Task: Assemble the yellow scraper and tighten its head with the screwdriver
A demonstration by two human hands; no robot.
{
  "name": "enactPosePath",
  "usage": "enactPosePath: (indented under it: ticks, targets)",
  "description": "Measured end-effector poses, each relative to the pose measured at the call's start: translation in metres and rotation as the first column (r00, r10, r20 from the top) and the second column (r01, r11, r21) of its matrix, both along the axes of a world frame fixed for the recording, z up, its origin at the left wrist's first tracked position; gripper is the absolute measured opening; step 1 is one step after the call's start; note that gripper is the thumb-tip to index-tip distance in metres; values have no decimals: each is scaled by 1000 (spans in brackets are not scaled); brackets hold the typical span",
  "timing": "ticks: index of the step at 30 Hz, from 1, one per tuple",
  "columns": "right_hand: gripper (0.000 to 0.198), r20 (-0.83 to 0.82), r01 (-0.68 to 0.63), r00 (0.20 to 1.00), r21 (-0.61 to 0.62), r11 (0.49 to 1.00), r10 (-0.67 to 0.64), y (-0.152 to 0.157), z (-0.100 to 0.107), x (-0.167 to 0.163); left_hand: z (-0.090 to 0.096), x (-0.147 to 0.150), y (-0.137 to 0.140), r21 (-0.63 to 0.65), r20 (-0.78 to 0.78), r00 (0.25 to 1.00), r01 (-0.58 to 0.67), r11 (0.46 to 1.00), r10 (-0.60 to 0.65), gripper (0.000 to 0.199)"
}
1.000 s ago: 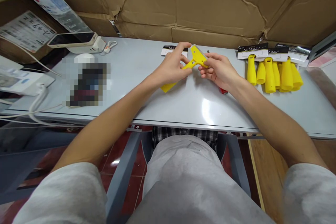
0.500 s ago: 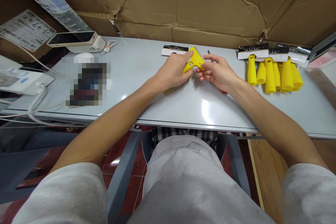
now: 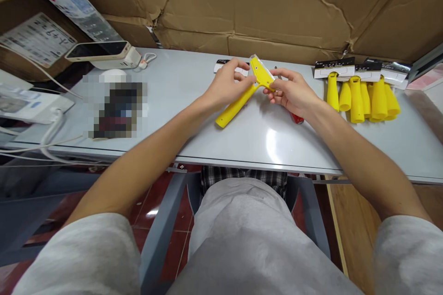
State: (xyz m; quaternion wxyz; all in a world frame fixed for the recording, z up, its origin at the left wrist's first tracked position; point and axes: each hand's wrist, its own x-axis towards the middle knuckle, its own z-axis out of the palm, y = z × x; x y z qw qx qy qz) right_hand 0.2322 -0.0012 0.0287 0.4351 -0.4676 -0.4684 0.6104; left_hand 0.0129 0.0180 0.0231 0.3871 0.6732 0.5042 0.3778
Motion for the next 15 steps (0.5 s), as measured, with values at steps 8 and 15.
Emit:
enactPosePath:
  ticks: [8, 15]
  targets:
    - [38, 50, -109, 993, -17, 994, 110, -3, 5, 1, 9, -8, 8, -220, 216, 976, 53, 974, -5, 16]
    - [37, 64, -105, 992, -32, 994, 107, -7, 3, -1, 5, -4, 10, -233, 179, 983, 9, 972, 34, 7]
